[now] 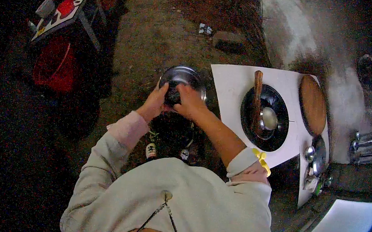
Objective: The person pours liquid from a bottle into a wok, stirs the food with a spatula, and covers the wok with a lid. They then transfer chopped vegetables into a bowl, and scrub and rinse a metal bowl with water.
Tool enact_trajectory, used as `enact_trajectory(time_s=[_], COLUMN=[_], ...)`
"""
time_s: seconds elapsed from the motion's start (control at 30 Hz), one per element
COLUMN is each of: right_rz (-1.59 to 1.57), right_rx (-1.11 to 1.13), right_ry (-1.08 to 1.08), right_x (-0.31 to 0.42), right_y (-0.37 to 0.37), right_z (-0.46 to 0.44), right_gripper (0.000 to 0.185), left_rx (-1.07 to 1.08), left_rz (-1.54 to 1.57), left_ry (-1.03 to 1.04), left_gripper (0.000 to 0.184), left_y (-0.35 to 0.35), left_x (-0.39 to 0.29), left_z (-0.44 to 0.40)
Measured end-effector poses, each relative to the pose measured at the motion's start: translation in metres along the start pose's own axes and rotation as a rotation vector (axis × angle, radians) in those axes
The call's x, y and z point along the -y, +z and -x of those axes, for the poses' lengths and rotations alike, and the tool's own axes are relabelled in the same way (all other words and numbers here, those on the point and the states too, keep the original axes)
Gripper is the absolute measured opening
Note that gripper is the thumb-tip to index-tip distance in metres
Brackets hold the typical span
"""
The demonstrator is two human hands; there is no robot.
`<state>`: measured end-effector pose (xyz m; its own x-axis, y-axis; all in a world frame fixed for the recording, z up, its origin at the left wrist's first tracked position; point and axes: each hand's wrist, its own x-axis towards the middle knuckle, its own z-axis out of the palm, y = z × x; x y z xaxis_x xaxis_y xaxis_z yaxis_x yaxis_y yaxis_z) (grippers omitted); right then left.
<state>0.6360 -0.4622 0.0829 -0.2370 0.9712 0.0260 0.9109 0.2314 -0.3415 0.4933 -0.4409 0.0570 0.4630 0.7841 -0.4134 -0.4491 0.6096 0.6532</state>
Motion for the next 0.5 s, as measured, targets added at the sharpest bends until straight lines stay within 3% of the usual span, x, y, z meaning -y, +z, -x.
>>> enact_trajectory(time_s=[0.03, 0.1, 0.17, 0.2, 0.27, 0.33, 0.37, 0.4, 0.47, 0.5], right_rz=[-0.257, -0.025, 0.171, 0.171, 0.228, -0.063, -0.030, -0.012, 0.254, 0.186], right_rx=[0.053, -0.107, 0.047, 0.047, 0.340, 0.305, -0.112, 0.025, 0.081, 0.228], right_ry=[-0.079, -0.219, 0.069, 0.068, 0.124, 0.098, -0.029, 0.118, 0.241, 0.270], right_x=[-0.008, -0.034, -0.026, -0.021, -0.013, -0.002, -0.017, -0.004, -0.022, -0.001], right_y=[0.015, 0.021, 0.001, -0.005, -0.009, 0.002, 0.030, 0.003, 0.014, -0.019], right_z=[0.000, -0.029, -0.031, -0.029, -0.020, -0.018, -0.018, -0.031, -0.049, -0.034], right_gripper=[0.059, 0.052, 0.053, 0.053, 0.050, 0.044, 0.036, 0.032, 0.025, 0.022], left_rx=[-0.025, -0.042, -0.171, -0.110, -0.081, -0.014, 0.058, 0.098, 0.108, 0.190], left_rz=[-0.020, -0.056, -0.017, 0.040, 0.049, 0.049, 0.024, -0.015, -0.039, -0.057], left_ry=[-0.015, -0.038, 0.013, 0.025, 0.063, 0.092, 0.060, 0.051, 0.050, 0.107], left_gripper=[0.036, 0.035, 0.036, 0.037, 0.038, 0.037, 0.037, 0.039, 0.044, 0.047], left_y=[0.001, 0.006, 0.017, 0.010, 0.001, -0.004, -0.004, 0.006, 0.016, 0.011], left_x=[0.006, 0.011, 0.012, 0.014, 0.016, 0.021, 0.029, 0.022, 0.008, 0.007], left_z=[0.002, 0.007, 0.011, 0.007, 0.006, 0.007, 0.007, 0.012, 0.018, 0.022])
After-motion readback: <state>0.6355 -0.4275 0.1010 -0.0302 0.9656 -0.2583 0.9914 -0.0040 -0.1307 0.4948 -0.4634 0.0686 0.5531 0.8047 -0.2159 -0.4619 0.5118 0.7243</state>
